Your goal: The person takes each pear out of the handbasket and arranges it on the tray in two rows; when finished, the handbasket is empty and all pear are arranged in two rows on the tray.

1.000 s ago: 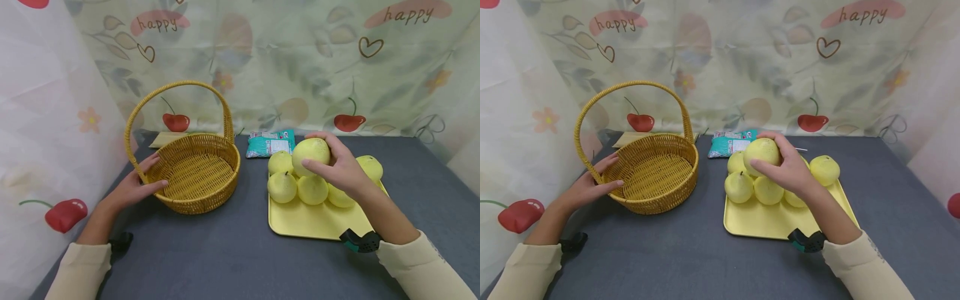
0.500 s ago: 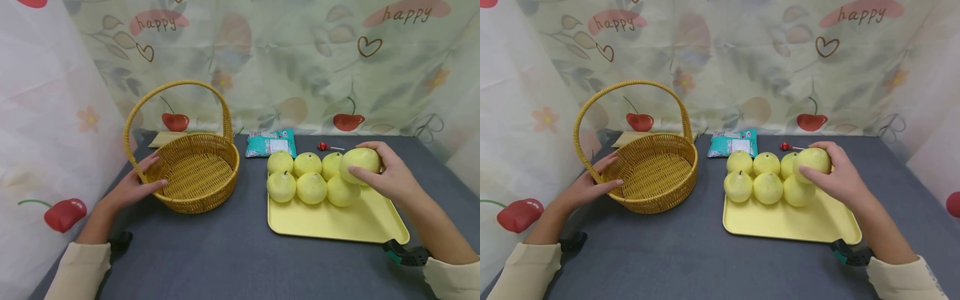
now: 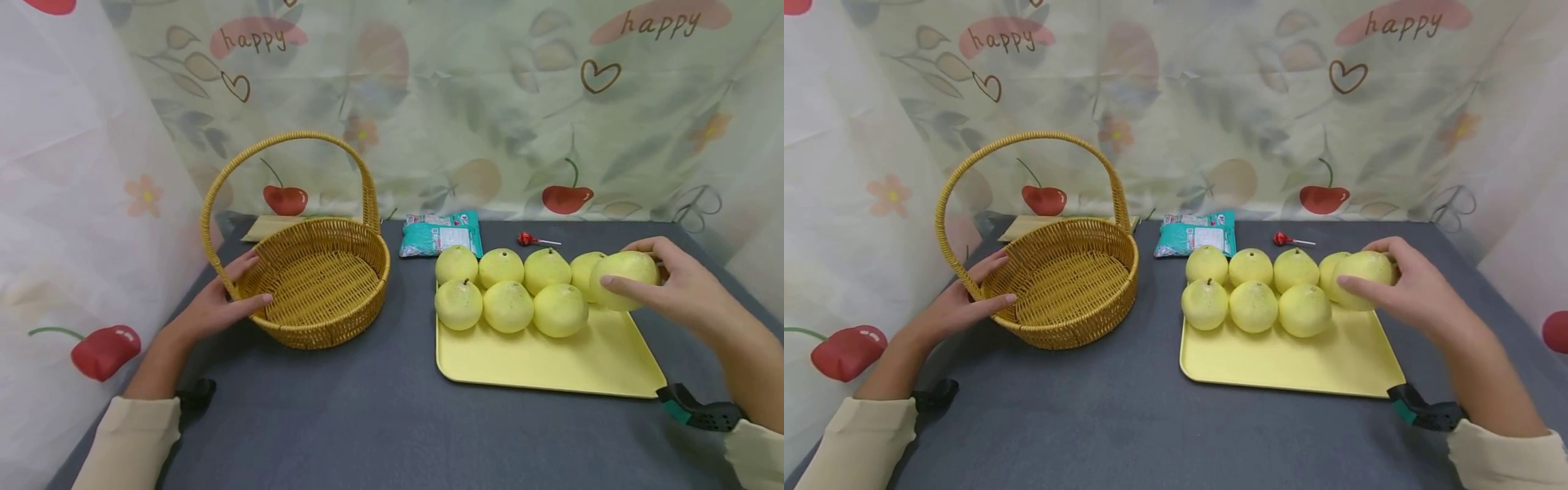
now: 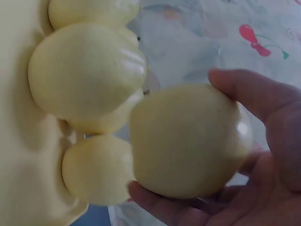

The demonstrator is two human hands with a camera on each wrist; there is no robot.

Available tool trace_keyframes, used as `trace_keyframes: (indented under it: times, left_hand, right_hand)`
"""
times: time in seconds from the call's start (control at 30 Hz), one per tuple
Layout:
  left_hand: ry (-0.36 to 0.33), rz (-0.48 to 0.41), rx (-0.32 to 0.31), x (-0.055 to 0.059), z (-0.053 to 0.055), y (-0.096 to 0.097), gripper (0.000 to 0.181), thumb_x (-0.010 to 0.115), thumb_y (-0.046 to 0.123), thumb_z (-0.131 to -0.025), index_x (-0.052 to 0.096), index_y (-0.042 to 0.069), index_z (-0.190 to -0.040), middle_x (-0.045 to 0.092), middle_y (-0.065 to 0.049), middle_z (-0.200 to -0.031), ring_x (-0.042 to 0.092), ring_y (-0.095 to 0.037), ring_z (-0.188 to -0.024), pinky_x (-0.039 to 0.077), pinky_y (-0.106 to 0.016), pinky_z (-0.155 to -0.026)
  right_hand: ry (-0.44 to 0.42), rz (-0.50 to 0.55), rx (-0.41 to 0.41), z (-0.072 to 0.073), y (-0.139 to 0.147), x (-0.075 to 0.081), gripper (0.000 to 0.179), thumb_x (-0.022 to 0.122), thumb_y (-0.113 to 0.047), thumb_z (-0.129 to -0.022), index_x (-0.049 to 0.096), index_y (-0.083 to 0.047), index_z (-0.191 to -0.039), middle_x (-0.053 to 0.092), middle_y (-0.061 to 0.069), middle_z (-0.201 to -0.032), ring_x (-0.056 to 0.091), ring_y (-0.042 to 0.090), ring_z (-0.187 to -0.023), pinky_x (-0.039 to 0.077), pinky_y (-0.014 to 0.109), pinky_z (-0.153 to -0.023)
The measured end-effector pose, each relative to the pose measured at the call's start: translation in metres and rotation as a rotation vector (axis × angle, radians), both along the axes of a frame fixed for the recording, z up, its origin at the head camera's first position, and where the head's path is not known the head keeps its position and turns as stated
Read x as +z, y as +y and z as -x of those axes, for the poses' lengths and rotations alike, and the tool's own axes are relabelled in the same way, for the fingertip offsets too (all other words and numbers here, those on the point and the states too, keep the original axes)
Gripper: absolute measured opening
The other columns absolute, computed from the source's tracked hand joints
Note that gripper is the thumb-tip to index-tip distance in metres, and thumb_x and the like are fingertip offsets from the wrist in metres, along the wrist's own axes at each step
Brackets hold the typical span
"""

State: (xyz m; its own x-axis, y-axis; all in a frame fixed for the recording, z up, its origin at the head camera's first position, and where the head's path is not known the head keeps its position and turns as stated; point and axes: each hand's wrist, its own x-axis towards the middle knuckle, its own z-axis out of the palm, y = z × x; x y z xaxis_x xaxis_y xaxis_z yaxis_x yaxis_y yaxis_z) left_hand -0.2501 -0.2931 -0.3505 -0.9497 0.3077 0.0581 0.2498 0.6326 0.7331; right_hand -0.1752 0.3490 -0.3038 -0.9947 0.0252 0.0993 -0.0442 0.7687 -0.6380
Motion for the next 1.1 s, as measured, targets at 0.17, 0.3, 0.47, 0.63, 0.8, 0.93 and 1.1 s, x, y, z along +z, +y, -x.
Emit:
trace_keyframes:
  times: [0.17, 0.3, 0.47, 0.63, 0.8, 0.93, 1.1]
  left_hand:
    - [0.004, 0.002, 0.001, -0.002, 0.001, -0.001, 0.09, 0.071, 0.038, -0.094, 0.019, 0.009, -0.161, 0.007, -0.003, -0.168, 0.008, -0.035, -0.15, 0.022, -0.067, -0.11]
    - [0.005, -0.007, -0.001, -0.003, 0.001, -0.001, 0.091, 0.071, 0.04, -0.094, 0.018, 0.009, -0.161, 0.006, -0.002, -0.168, 0.008, -0.035, -0.15, 0.021, -0.067, -0.11]
    - [0.004, -0.012, -0.011, -0.002, 0.001, 0.0, 0.09, 0.071, 0.037, -0.094, 0.018, 0.009, -0.161, 0.007, -0.003, -0.168, 0.008, -0.035, -0.15, 0.022, -0.068, -0.11]
    - [0.008, -0.018, -0.01, -0.001, 0.0, 0.001, 0.089, 0.072, 0.035, -0.094, 0.019, 0.009, -0.161, 0.007, -0.004, -0.168, 0.007, -0.035, -0.15, 0.022, -0.067, -0.11]
    - [0.007, -0.01, -0.001, 0.0, -0.001, 0.0, 0.089, 0.071, 0.037, -0.094, 0.019, 0.009, -0.161, 0.007, -0.002, -0.168, 0.006, -0.034, -0.151, 0.022, -0.066, -0.111]
    - [0.006, -0.01, -0.001, -0.001, 0.0, 0.0, 0.09, 0.071, 0.038, -0.094, 0.018, 0.009, -0.161, 0.007, -0.002, -0.168, 0.007, -0.034, -0.15, 0.022, -0.066, -0.111]
    - [0.006, -0.012, -0.007, -0.002, 0.001, -0.001, 0.09, 0.071, 0.039, -0.094, 0.018, 0.008, -0.161, 0.006, -0.002, -0.168, 0.008, -0.034, -0.15, 0.022, -0.067, -0.11]
  right_hand:
    - [-0.093, -0.098, 0.078, 0.005, 0.013, -0.005, 0.073, 0.073, -0.042, -0.092, 0.04, 0.004, -0.138, 0.048, 0.021, -0.12, 0.049, 0.033, -0.096, 0.047, 0.033, -0.066]
    - [-0.129, -0.162, 0.137, 0.01, 0.019, -0.013, 0.073, 0.076, -0.041, -0.089, 0.044, 0.003, -0.137, 0.051, 0.023, -0.124, 0.051, 0.036, -0.102, 0.048, 0.039, -0.072]
    - [-0.153, -0.196, 0.199, 0.014, 0.028, -0.027, 0.067, 0.08, -0.04, -0.086, 0.052, -0.003, -0.133, 0.053, 0.023, -0.128, 0.054, 0.039, -0.105, 0.049, 0.042, -0.074]
    - [-0.178, -0.206, 0.192, 0.015, 0.031, -0.031, 0.071, 0.081, -0.045, -0.084, 0.053, -0.004, -0.135, 0.05, 0.028, -0.133, 0.056, 0.046, -0.106, 0.052, 0.046, -0.074]
    - [-0.197, -0.185, 0.219, 0.016, 0.032, -0.03, 0.073, 0.082, -0.037, -0.085, 0.049, 0.001, -0.137, 0.05, 0.028, -0.128, 0.055, 0.046, -0.107, 0.052, 0.044, -0.074]
    - [-0.194, -0.163, 0.241, 0.018, 0.031, -0.032, 0.075, 0.083, -0.03, -0.084, 0.043, 0.007, -0.135, 0.05, 0.027, -0.124, 0.052, 0.042, -0.106, 0.05, 0.043, -0.076]
    - [-0.213, -0.15, 0.233, 0.017, 0.032, -0.034, 0.079, 0.083, -0.03, -0.085, 0.037, 0.01, -0.135, 0.046, 0.029, -0.126, 0.049, 0.043, -0.108, 0.049, 0.046, -0.079]
